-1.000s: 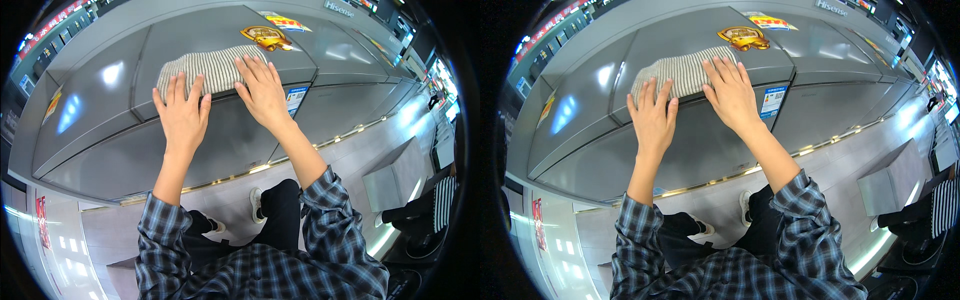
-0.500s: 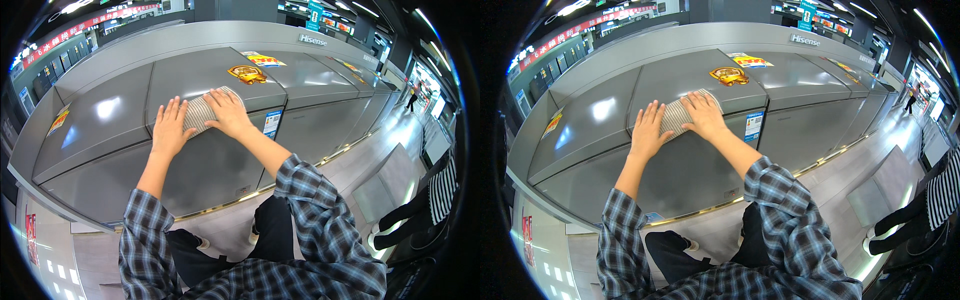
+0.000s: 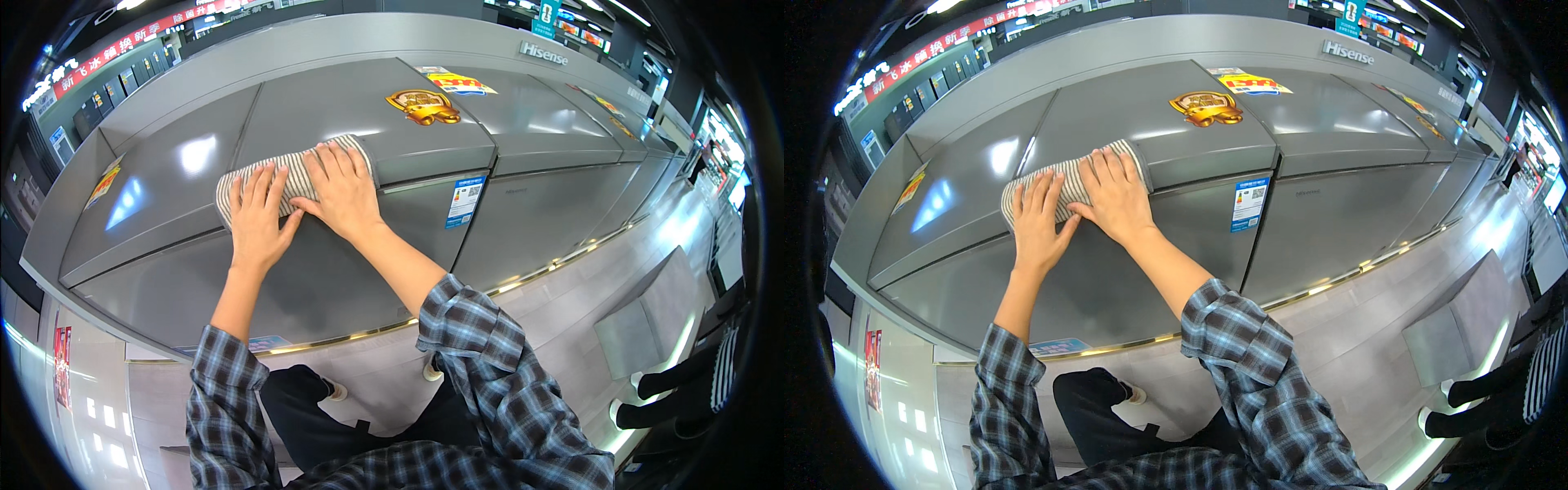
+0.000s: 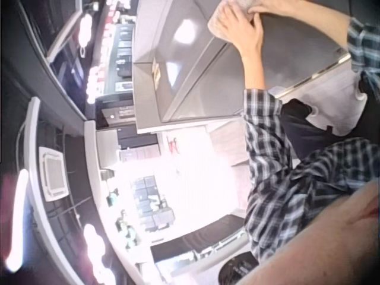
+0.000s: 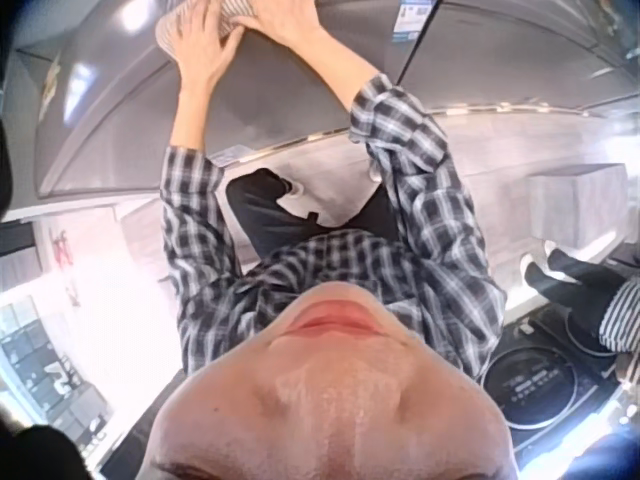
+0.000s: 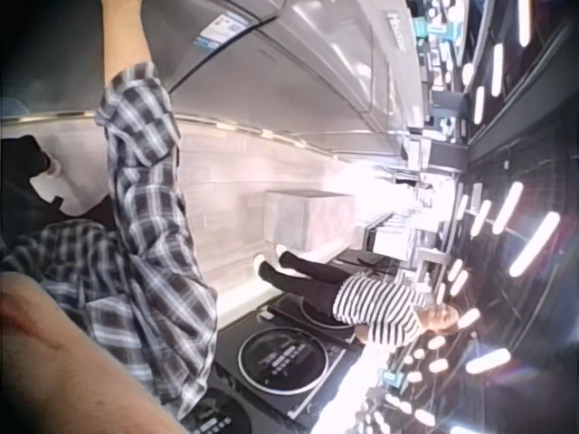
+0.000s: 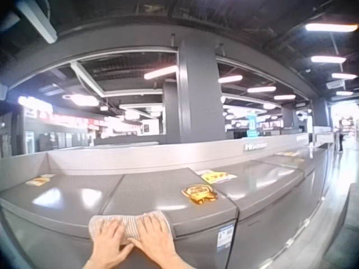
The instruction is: The person wipes the surfaces of several refrigerators in an appliance store using a striped cloth. They move from one unit to another, wiping the top and front panels, and occasionally fold the cloth while continuing to clean.
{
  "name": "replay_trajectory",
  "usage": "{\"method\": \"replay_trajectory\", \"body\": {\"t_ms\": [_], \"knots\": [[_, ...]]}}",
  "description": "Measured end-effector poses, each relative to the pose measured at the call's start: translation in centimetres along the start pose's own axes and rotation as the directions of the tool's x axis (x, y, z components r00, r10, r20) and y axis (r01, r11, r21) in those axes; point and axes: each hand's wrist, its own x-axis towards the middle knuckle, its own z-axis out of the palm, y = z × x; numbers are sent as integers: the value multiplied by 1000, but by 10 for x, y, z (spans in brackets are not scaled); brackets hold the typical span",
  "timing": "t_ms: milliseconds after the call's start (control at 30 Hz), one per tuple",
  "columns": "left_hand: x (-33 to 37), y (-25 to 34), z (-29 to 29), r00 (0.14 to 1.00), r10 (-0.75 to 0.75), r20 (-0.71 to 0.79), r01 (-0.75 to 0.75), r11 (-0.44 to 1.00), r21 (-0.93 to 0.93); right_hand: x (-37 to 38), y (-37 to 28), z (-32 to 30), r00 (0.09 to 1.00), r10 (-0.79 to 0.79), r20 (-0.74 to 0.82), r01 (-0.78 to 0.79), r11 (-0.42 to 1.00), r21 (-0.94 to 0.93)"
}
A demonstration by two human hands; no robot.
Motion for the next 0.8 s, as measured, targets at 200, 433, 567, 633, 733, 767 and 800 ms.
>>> {"method": "replay_trajectory", "body": {"t_ms": [200, 433, 567, 633, 733, 767, 800], "knots": [[19, 32, 33, 997, 49, -67, -36, 984, 172, -16, 49, -10, 997, -76, -32, 73, 994, -86], [50, 88, 67, 995, 74, -73, -66, 992, 109, -41, 118, -35, 996, -76, -54, 68, 987, -143], [66, 123, 82, 996, 76, -56, -73, 996, 57, -50, 154, -54, 993, -91, -75, 76, 980, -184], [74, 137, 90, 993, 82, -80, -80, 996, 37, -54, 170, -61, 995, -89, -50, 77, 975, -207], [81, 155, 103, 992, 87, -93, -87, 996, 2, -62, 192, -68, 996, -85, -26, 77, 971, -226], [83, 160, 106, 992, 83, -97, -84, 996, -9, -64, 198, -70, 996, -87, -5, 83, 966, -246], [84, 163, 109, 993, 77, -86, -78, 997, -11, -65, 201, -70, 996, -90, -18, 83, 966, -247]]}}
